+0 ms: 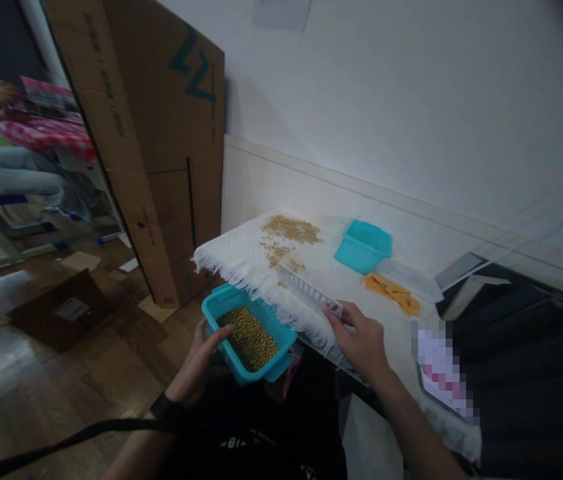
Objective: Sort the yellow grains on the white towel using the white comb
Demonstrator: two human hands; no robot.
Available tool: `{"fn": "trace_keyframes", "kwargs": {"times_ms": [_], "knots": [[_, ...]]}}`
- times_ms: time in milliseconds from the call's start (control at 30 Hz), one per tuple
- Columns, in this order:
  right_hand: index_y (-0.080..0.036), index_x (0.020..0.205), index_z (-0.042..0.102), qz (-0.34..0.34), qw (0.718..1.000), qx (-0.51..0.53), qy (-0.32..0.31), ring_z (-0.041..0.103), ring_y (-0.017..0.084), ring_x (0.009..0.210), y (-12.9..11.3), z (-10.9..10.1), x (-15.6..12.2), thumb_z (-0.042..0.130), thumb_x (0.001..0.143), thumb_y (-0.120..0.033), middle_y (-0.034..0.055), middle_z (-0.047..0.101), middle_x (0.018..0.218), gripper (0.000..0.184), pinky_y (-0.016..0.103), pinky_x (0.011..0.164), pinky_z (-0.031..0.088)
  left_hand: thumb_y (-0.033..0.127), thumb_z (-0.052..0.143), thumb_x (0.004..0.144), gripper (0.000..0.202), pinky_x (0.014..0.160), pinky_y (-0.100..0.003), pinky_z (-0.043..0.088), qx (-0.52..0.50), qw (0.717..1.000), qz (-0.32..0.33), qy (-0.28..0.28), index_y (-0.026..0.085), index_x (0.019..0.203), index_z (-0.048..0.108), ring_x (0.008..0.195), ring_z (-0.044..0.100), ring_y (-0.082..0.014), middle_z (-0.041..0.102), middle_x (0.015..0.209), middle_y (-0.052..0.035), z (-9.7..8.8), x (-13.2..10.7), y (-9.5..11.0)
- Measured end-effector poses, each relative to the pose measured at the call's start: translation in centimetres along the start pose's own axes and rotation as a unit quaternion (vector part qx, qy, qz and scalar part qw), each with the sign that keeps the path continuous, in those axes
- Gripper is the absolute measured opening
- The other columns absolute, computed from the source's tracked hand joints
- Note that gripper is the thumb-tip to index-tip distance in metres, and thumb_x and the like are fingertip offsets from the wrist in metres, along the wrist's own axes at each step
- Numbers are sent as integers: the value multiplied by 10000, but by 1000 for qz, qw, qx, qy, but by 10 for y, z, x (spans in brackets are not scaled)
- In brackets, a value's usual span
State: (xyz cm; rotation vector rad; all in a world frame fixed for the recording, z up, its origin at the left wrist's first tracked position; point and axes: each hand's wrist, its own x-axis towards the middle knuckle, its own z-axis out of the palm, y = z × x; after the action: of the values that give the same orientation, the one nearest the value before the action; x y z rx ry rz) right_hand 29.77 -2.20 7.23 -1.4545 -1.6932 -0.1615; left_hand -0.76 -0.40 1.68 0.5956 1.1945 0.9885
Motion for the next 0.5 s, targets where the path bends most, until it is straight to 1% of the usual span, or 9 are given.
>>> {"fn": "trace_keyframes", "kwargs": {"times_ms": [100,167,233,300,400,500], "knots": [[-260,997,770,-73,997,-23,3,791,203,666,-10,-1,-14,592,995,-382,15,816,811,216,251,641,606,504,837,774,919,704,-466,661,1,1000,-1,-4,400,1546,351,958,771,-320,617,1447,-131,0,-1,0],[-270,1010,773,-84,996,-14,5,796,200,685,-15,-2,-21,598,999,-365,12,822,830,199,246,657,613,503,832,782,898,714,-463,659,-3,1000,-3,-9,407,1539,359,931,776,-303,619,1442,-127,0,-3,1],[-267,984,766,-58,998,6,12,797,202,685,-18,-4,-22,629,983,-385,11,824,838,181,249,651,617,502,831,785,901,723,-460,657,-7,1000,-3,-12,413,1543,354,917,778,-293,627,1429,-125,1,-3,1],[-255,952,752,-6,999,27,28,797,210,682,-16,-5,-17,663,953,-432,15,823,832,198,255,631,618,501,835,783,930,732,-462,656,-8,1000,-3,-9,412,1559,331,920,777,-294,634,1421,-128,0,-3,1],[-240,926,728,77,994,39,62,804,233,720,-5,-5,0,675,910,-504,32,823,833,269,280,635,626,524,834,780,956,720,-461,658,4,1000,-6,-1,402,1571,311,916,777,-300,633,1421,-141,-2,1,0],[-237,917,707,120,990,25,74,809,258,787,11,-2,17,647,892,-526,54,826,876,296,319,690,633,556,834,770,965,685,-438,660,17,1000,0,-1,392,1568,316,940,773,-303,610,1451,-158,-5,6,-2]]}}
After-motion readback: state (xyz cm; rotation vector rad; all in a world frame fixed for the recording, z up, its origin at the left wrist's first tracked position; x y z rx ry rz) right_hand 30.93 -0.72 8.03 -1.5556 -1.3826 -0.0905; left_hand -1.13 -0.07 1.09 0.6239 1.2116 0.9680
